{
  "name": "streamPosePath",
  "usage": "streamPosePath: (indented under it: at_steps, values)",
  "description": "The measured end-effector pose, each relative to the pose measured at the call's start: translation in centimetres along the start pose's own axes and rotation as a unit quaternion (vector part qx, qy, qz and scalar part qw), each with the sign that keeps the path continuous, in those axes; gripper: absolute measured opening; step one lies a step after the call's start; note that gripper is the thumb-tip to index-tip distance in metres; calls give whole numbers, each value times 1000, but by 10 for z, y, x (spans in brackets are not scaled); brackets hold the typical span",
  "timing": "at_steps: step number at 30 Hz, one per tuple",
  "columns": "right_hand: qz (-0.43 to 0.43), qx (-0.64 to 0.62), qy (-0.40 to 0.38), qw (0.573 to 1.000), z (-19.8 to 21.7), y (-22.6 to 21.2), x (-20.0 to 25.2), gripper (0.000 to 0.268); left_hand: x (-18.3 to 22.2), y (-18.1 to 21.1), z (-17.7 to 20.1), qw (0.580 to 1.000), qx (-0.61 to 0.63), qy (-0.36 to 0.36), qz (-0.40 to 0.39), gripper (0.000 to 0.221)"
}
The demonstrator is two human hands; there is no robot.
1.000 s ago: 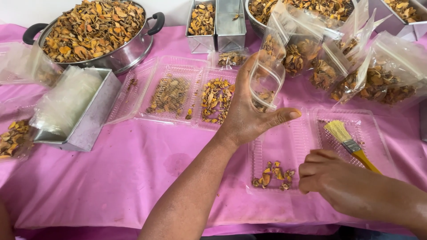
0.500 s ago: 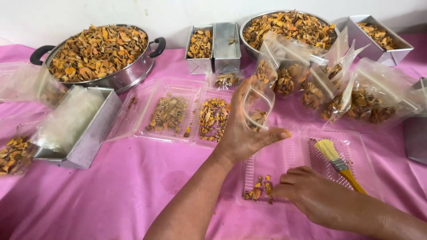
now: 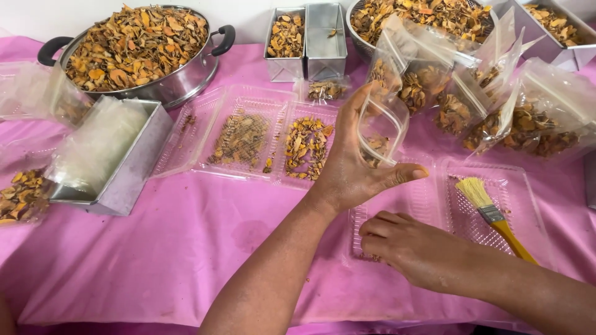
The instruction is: Sorting and packaging dried herbs into plastic containers using hands and a brush.
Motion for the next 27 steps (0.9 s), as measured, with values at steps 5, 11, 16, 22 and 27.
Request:
streamPosePath:
  at_steps: [5,11,16,22,27]
  values:
    - [33,-17,7,999,7,-9,-5,48,0,-2,-1,1000,13,4,-26,111]
    - [-9,-30,16,999,2,8,8,40,2,-3,-1,999,12,13,-42,112]
    - [-110,-47,-70,990,-13,26,24,92,3,-4,-4,997,-50,-11,-52,117]
    - [-49,25,10,998,-26,15,28,83,2,-2,-7,992,-116,-23,-52,115]
    - [-108,-27,-50,993,-32,22,28,49,2,2,-9,973,-211,-18,-91,117]
Point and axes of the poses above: each hand's wrist, its own x-axis away from the middle knuckle, its own z-axis out of the back of the hand, y = z × x, the point moved 9 cm from there along -x, towards the middle knuckle, and after that the axes turned 5 degrees about x, right-handed, at the moved point
